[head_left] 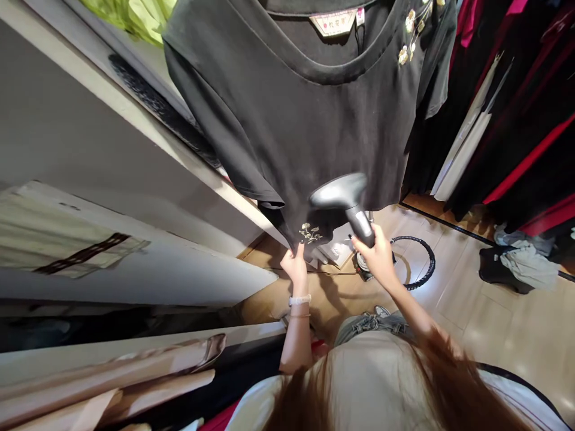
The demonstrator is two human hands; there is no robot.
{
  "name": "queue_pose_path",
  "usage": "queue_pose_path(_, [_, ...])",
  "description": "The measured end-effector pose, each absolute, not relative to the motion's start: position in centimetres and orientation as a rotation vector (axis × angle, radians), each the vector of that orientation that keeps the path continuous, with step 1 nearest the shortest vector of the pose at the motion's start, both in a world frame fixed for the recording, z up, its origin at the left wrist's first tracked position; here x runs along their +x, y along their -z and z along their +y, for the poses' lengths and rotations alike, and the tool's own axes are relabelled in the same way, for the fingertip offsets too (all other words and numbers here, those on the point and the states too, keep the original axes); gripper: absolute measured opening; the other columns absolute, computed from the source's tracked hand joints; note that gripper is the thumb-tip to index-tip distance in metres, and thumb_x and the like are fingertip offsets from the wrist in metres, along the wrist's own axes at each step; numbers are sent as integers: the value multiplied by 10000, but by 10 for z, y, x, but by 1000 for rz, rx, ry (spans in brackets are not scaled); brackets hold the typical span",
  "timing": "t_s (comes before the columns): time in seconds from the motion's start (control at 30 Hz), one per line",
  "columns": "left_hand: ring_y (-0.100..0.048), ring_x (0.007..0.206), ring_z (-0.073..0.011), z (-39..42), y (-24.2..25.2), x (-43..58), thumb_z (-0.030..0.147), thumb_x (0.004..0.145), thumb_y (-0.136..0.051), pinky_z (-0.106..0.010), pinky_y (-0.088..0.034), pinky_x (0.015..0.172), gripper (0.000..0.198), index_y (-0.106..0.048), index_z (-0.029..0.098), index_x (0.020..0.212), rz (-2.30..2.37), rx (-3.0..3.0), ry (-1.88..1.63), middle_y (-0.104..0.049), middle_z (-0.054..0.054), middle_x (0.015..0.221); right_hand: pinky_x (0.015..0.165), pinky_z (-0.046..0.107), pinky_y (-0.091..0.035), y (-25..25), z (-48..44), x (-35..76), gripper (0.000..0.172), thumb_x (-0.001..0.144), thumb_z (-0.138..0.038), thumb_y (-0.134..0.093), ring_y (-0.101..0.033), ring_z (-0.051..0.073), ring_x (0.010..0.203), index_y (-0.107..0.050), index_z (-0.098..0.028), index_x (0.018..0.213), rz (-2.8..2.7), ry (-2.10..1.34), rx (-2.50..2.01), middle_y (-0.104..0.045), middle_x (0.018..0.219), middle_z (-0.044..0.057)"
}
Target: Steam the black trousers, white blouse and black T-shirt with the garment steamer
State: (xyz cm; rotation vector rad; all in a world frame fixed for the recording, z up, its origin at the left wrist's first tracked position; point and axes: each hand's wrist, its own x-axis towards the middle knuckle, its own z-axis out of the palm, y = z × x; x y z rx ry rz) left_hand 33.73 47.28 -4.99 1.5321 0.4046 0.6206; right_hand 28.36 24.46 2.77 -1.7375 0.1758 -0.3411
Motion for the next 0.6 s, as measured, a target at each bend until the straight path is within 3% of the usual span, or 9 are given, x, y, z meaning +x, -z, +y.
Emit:
queue_pose_path(0.33, [-535,756,-125,478,58,340,514,878,-671,-267,-465,808,381,-652,135,851,341,1649,-570,-614,13,754,712,328,-487,-35,168,269,430,776,-514,-724,-548,149,669,-554,-195,1009,549,793,-1522,-608,837,-4])
queue_pose_path(0.6, [-570,851,-154,479,63,340,511,889,-648,-297,-463,877,363,-641,150,923,239,1546,-598,-660,-30,876,790,348,-485,-15,170,261,473,770,-523,-738,-572,176,812,-581,-190,1067,591,803,-1525,-634,910,14])
